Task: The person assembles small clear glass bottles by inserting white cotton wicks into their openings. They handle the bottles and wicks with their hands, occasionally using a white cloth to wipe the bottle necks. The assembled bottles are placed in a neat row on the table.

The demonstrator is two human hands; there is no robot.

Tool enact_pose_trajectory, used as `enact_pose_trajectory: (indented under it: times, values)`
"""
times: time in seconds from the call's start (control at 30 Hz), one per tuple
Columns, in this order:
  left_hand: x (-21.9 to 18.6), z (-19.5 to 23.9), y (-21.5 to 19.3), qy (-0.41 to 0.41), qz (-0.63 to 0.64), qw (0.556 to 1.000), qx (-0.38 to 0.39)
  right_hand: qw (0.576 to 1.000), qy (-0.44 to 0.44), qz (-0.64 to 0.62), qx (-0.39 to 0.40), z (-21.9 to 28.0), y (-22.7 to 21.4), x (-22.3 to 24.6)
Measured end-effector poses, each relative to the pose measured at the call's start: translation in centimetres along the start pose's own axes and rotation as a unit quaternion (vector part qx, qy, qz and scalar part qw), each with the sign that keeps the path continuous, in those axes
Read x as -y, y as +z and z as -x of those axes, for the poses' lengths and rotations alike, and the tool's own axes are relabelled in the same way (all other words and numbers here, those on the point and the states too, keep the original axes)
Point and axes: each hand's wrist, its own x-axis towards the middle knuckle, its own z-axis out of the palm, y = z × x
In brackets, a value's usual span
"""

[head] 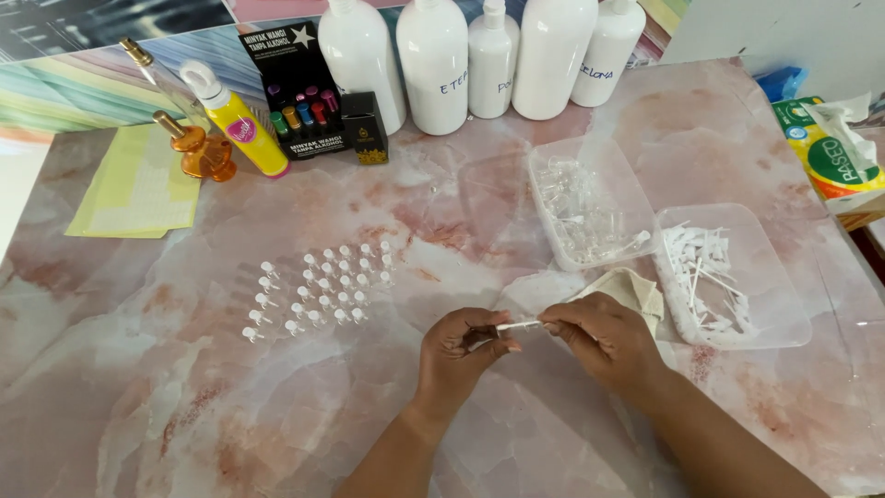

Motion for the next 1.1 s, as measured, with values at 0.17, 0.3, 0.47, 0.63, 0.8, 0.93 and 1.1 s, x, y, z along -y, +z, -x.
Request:
enact_pose_trajectory:
  times: [0.17,0.3,0.47,0.63,0.8,0.93,1.1]
  values:
    - [-0.3,0.1,0.2,-0.063,-0.015,0.998,0.019,0.992,-0.062,-0.057,0.093,-1.1,-2.1,-1.7]
    - [0.1,0.0,0.1,-0.098,-0.015,0.994,0.037,0.967,-0.178,0.151,0.101,-1.7,-3.4,0.1]
    - [0.2,0.1,0.4,-0.054,0.01,0.998,0.03,0.959,-0.181,0.213,0.039,-1.3,-2.3,1.7]
    - [-0.7,-0.1,0.6,0.025,-0.045,0.998,0.022,0.992,-0.075,0.097,0.018,-0.9,-0.7,0.2]
    - [-1.1,0.0,0.6,-0.038,-0.03,0.998,0.031,0.861,0.316,-0.393,-0.066,0.2,0.4,-0.6]
    - [-1.4,-0.1,0.8,-0.051,-0.036,0.998,0.013,0.767,0.324,-0.55,-0.058,0.9,0.9,-0.8]
    - [-1.6,0.1,0.9,-0.004,-0.035,0.999,0.02,0.907,0.286,-0.301,-0.064,-0.8,0.5,2.2]
